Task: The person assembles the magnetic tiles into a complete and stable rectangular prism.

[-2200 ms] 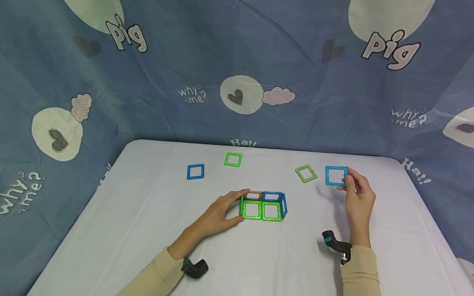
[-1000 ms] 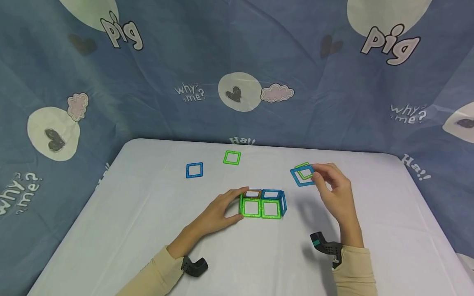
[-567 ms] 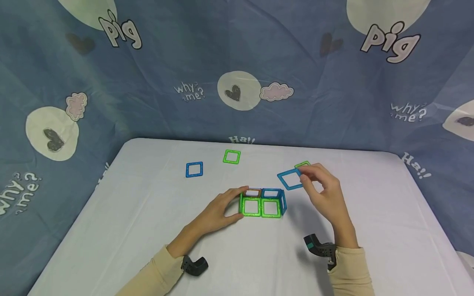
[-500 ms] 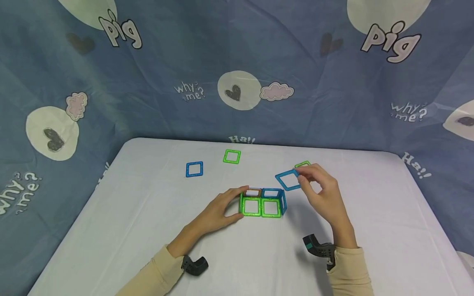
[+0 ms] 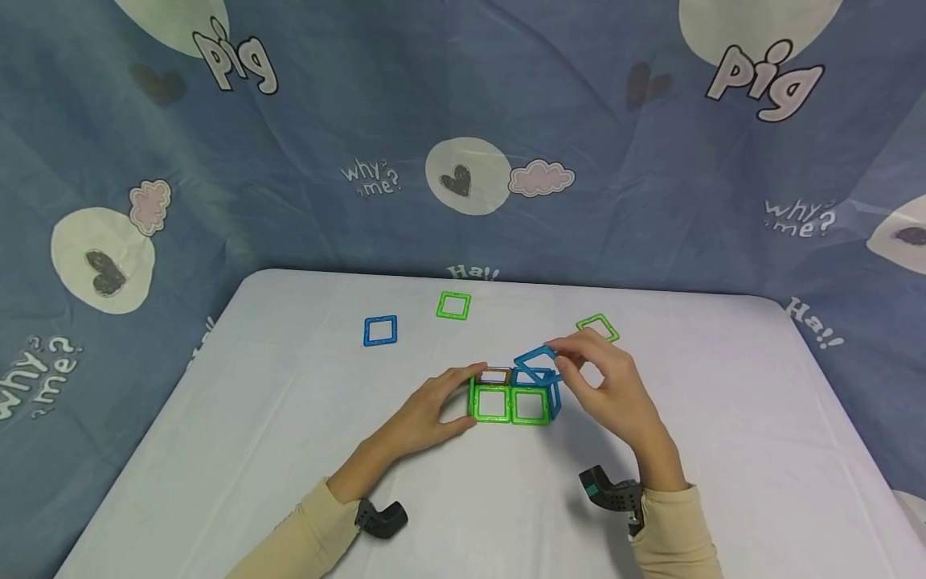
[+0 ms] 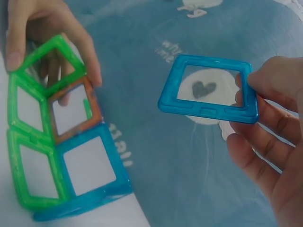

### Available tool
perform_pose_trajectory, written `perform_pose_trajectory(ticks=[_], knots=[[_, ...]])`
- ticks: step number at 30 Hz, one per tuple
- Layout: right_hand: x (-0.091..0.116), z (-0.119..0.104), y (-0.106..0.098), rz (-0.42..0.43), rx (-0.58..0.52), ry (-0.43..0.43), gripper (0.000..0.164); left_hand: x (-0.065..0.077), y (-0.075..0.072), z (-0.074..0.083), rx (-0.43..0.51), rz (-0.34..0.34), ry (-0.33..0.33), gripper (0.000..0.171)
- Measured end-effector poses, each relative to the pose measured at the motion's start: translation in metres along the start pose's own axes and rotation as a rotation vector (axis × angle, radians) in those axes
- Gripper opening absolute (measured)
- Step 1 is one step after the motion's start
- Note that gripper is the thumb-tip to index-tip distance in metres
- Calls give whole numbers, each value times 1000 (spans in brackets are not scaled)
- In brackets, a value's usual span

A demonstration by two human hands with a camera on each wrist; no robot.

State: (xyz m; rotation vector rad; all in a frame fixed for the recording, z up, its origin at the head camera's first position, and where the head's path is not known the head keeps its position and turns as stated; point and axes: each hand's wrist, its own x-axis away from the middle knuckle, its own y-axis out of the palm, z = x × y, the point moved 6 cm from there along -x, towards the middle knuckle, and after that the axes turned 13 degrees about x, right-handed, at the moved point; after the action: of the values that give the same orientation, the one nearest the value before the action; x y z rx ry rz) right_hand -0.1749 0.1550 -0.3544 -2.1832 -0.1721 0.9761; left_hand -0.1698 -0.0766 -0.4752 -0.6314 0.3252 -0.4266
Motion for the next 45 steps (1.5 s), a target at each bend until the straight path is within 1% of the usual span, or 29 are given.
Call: perform_pose_trajectory(ticks=[9,18,25,29,32,37,45], knots=[[-2,-10,9,-50,-17,-76,38,0,-1,-1,13,-10,-4,81],[1,-11,23,-131,-28,-57,36,0,-2,-2,37,-40,-2,81],[0,-13,32,-221,25,-54,31,0,-2,-4,50,-45,5,81],[3,-14,39,-281,39,-49,27,0,-2,-4,47,-42,10,81],[5,-14,45,-307,48,-61,25,0,-2,-5,51,-43,3,81],[7,-16,54,-326,65,-85,24,0,-1,-6,54,-45,-11,81],[9,-18,63,-334,103,-107,25,1,-2,-4,50,-43,-2,81]])
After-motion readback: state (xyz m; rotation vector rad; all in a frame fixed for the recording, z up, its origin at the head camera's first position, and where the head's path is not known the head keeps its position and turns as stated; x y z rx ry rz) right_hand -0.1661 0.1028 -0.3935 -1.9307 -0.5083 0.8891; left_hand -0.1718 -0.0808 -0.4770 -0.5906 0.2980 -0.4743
